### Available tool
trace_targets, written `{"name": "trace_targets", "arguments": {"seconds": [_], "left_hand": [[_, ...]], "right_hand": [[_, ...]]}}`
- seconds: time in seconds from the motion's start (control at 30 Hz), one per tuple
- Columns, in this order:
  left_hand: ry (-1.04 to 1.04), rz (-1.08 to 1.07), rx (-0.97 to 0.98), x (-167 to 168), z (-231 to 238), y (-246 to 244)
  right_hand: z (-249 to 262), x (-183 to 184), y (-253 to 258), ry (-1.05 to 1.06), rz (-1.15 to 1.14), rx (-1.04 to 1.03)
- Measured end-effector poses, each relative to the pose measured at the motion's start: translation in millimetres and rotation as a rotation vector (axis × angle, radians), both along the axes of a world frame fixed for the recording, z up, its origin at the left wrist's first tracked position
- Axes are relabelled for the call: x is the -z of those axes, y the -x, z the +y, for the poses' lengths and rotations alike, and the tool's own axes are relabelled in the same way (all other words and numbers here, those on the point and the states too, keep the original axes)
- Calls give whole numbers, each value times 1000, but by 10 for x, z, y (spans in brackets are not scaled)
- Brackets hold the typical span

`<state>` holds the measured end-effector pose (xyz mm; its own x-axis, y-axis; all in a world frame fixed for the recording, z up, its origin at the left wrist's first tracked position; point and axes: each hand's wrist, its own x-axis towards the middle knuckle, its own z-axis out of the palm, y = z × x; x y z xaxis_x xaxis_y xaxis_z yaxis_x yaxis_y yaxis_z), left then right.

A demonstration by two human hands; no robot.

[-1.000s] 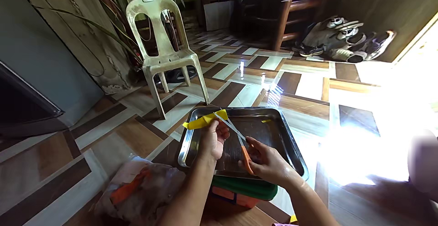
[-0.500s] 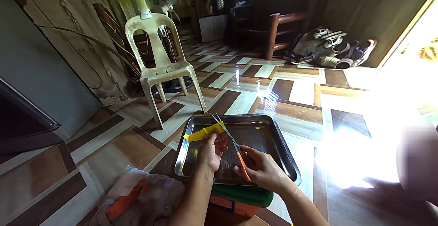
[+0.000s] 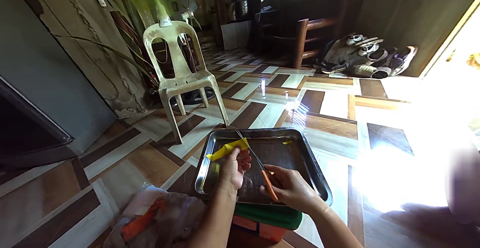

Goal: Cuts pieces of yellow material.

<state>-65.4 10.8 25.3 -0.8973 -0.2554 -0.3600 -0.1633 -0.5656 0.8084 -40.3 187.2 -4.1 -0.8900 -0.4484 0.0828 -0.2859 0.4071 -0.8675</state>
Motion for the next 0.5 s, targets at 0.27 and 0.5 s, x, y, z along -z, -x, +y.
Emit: {"name": "trace_targets", "arguments": {"seconds": [0.27,0.5], "left_hand": [[78,-24,114,-8,-136,-216],[857,410,-65,-243,-445,-493]], "right_hand": [[-5,-47,13,-115,4,-67],[-10,-38,8,-85,14,-55]]}}
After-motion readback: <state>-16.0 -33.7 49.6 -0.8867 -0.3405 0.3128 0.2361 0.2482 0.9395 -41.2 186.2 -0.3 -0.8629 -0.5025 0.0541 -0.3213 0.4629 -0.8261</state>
